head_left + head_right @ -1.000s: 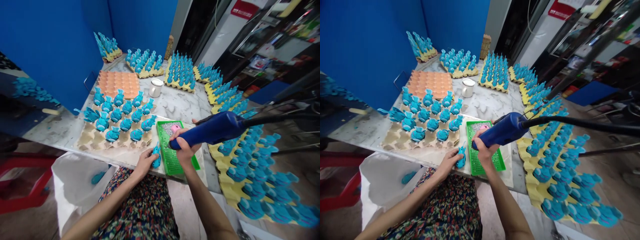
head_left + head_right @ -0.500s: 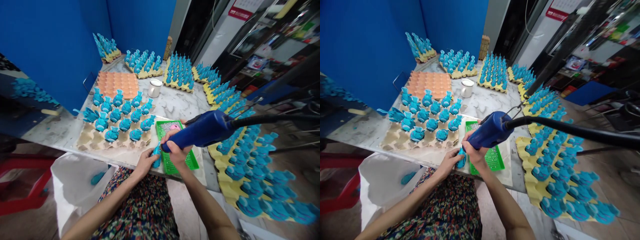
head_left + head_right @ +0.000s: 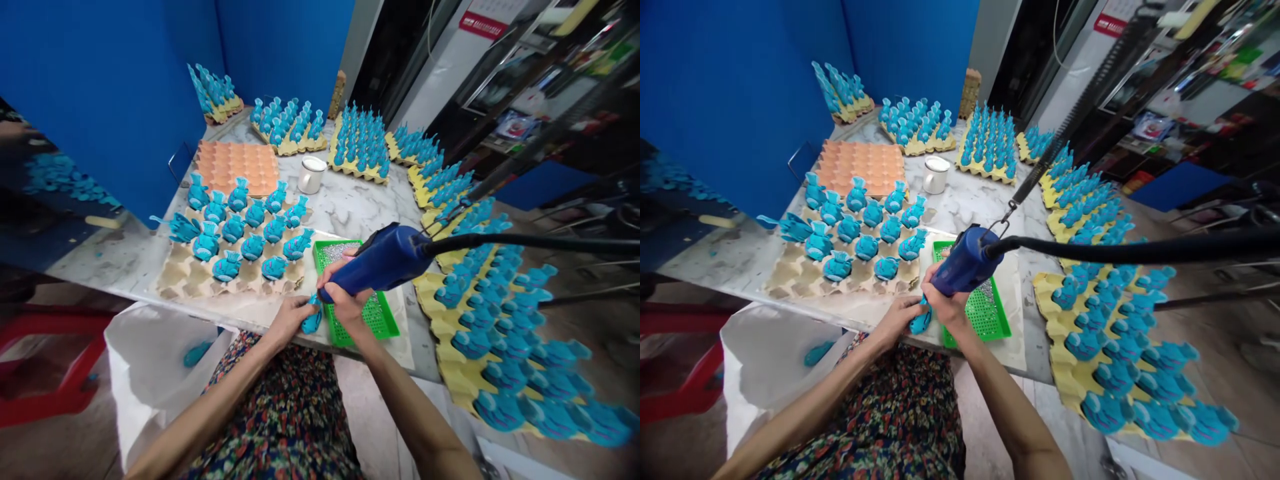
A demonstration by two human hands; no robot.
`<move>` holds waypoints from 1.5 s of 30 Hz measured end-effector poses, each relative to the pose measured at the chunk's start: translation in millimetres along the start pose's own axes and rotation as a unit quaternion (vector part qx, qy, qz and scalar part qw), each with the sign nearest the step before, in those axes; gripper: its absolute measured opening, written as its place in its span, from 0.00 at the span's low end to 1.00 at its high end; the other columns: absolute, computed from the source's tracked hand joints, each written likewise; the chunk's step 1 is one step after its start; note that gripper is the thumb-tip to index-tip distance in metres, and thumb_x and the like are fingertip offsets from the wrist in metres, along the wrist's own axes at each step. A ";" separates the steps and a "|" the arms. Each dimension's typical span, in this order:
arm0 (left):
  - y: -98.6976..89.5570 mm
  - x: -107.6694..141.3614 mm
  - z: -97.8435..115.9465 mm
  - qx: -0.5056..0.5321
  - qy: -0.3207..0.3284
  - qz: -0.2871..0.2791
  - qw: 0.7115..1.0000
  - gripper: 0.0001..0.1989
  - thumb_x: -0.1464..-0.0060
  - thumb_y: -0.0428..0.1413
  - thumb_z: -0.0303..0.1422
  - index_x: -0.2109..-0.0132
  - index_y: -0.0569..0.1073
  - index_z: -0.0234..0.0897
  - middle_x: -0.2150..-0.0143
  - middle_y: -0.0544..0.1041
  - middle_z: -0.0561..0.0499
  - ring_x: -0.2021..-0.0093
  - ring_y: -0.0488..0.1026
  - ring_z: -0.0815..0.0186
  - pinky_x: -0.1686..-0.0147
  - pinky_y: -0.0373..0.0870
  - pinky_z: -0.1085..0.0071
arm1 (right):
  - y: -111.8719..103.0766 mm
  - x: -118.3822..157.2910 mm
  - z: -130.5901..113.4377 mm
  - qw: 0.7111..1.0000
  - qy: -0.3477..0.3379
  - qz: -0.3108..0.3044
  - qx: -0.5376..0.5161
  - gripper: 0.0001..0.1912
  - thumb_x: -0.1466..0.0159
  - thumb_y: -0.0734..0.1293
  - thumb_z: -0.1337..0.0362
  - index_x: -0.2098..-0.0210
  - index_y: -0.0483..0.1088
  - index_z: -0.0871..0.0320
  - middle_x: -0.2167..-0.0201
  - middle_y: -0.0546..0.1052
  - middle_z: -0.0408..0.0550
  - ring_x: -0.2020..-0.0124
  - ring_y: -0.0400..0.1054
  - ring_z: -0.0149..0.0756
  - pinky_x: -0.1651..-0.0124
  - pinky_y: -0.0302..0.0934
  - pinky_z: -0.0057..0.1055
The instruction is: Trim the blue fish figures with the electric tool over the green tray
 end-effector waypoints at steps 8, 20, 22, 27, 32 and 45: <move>-21.2 9.0 8.8 -0.058 -0.068 -0.096 0.991 0.10 0.57 0.55 0.38 0.75 0.68 0.35 0.84 0.62 0.58 0.85 0.54 0.74 0.86 0.46 0.75 | -14.0 -17.8 -32.3 0.994 0.001 -0.070 -0.082 0.07 0.50 0.68 0.61 0.73 0.68 0.56 0.79 0.71 0.41 0.80 0.65 0.34 0.75 0.62 0.34; 15.1 21.3 22.9 0.005 0.027 -0.194 0.981 0.17 0.59 0.60 0.32 0.58 0.78 0.39 0.56 0.76 0.49 0.58 0.71 0.59 0.65 0.66 0.71 | -43.9 -13.1 -36.9 0.996 0.014 0.036 -0.074 0.03 0.49 0.63 0.63 0.74 0.67 0.54 0.82 0.68 0.40 0.82 0.65 0.34 0.79 0.61 0.33; 15.0 17.0 19.6 0.005 0.002 -0.185 0.983 0.17 0.58 0.61 0.35 0.58 0.78 0.37 0.63 0.77 0.49 0.65 0.71 0.61 0.70 0.65 0.72 | -49.0 -17.1 -43.0 0.995 -0.015 0.058 -0.083 0.05 0.49 0.63 0.63 0.71 0.67 0.52 0.81 0.68 0.39 0.82 0.65 0.34 0.80 0.61 0.33; 13.0 12.4 15.5 0.029 -0.017 -0.138 0.990 0.18 0.57 0.60 0.38 0.57 0.77 0.35 0.67 0.76 0.49 0.72 0.69 0.66 0.76 0.62 0.74 | -67.3 -13.7 -32.9 0.995 -0.031 0.095 -0.013 0.19 0.49 0.68 0.65 0.58 0.65 0.53 0.79 0.70 0.37 0.81 0.65 0.33 0.76 0.61 0.33; 12.9 8.0 12.4 0.089 -0.021 -0.119 0.989 0.20 0.52 0.56 0.37 0.51 0.72 0.33 0.61 0.76 0.46 0.73 0.68 0.69 0.80 0.63 0.75 | -73.9 0.2 -5.1 0.990 -0.015 0.127 0.056 0.21 0.49 0.70 0.68 0.56 0.63 0.54 0.79 0.71 0.35 0.80 0.64 0.32 0.72 0.61 0.33; 16.8 -4.4 -4.3 0.063 -0.029 -0.010 0.997 0.15 0.55 0.60 0.40 0.66 0.68 0.34 0.74 0.70 0.54 0.79 0.68 0.70 0.84 0.61 0.76 | -74.4 11.1 5.4 0.988 -0.040 0.148 0.031 0.23 0.47 0.69 0.67 0.53 0.60 0.51 0.77 0.71 0.34 0.78 0.65 0.33 0.69 0.62 0.35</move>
Point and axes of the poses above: each hand's wrist, its own x-axis away from the middle knuckle, its own y-axis out of the palm, z = x × y, the point moved 1 cm from there along -x, towards the middle knuckle
